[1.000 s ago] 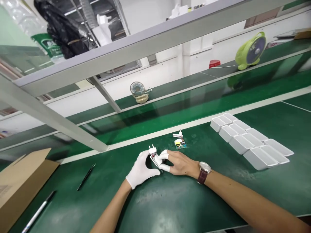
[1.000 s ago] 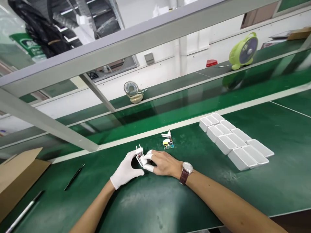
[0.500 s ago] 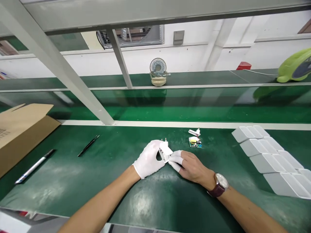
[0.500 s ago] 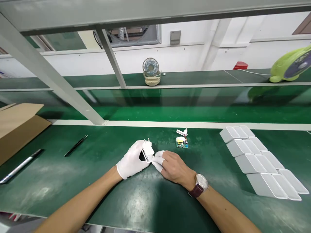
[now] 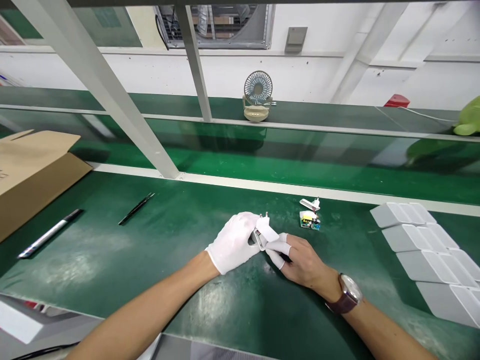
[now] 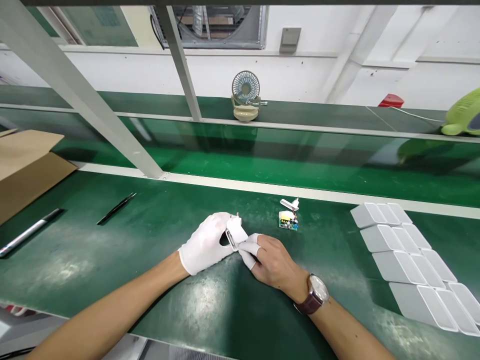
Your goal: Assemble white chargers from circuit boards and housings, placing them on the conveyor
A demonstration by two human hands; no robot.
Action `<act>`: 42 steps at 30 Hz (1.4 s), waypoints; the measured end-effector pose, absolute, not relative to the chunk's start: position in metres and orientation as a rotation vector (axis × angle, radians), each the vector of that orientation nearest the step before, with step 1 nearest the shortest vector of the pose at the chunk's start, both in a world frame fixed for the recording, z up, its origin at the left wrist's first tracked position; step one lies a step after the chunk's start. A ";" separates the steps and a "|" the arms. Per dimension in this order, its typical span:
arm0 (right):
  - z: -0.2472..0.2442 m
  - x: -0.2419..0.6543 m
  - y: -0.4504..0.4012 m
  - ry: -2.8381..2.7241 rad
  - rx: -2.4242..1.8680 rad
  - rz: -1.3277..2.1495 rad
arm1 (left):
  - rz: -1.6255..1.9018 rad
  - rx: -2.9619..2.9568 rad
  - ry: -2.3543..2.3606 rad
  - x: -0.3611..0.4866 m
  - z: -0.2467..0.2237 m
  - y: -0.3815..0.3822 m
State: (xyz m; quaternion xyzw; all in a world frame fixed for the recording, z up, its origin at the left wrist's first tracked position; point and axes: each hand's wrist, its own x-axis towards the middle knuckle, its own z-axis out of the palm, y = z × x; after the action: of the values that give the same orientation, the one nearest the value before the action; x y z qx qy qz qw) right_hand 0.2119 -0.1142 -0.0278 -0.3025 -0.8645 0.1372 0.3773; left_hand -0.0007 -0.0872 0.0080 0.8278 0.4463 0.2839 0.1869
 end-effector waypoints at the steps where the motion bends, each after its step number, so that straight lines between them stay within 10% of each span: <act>1: -0.027 0.211 -0.114 -2.193 -0.770 0.382 | 0.786 2.326 1.276 0.000 0.009 -0.087; 42: -0.024 0.208 -0.113 -1.926 -0.790 0.880 | 0.788 2.366 1.293 0.001 0.015 -0.085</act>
State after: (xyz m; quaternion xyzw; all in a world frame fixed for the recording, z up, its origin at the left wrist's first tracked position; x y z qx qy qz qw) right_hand 0.2079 -0.1126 -0.0237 -0.3162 -0.7706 0.3521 0.4268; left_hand 0.0014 -0.0853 0.0151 0.8306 0.4540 0.2767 0.1657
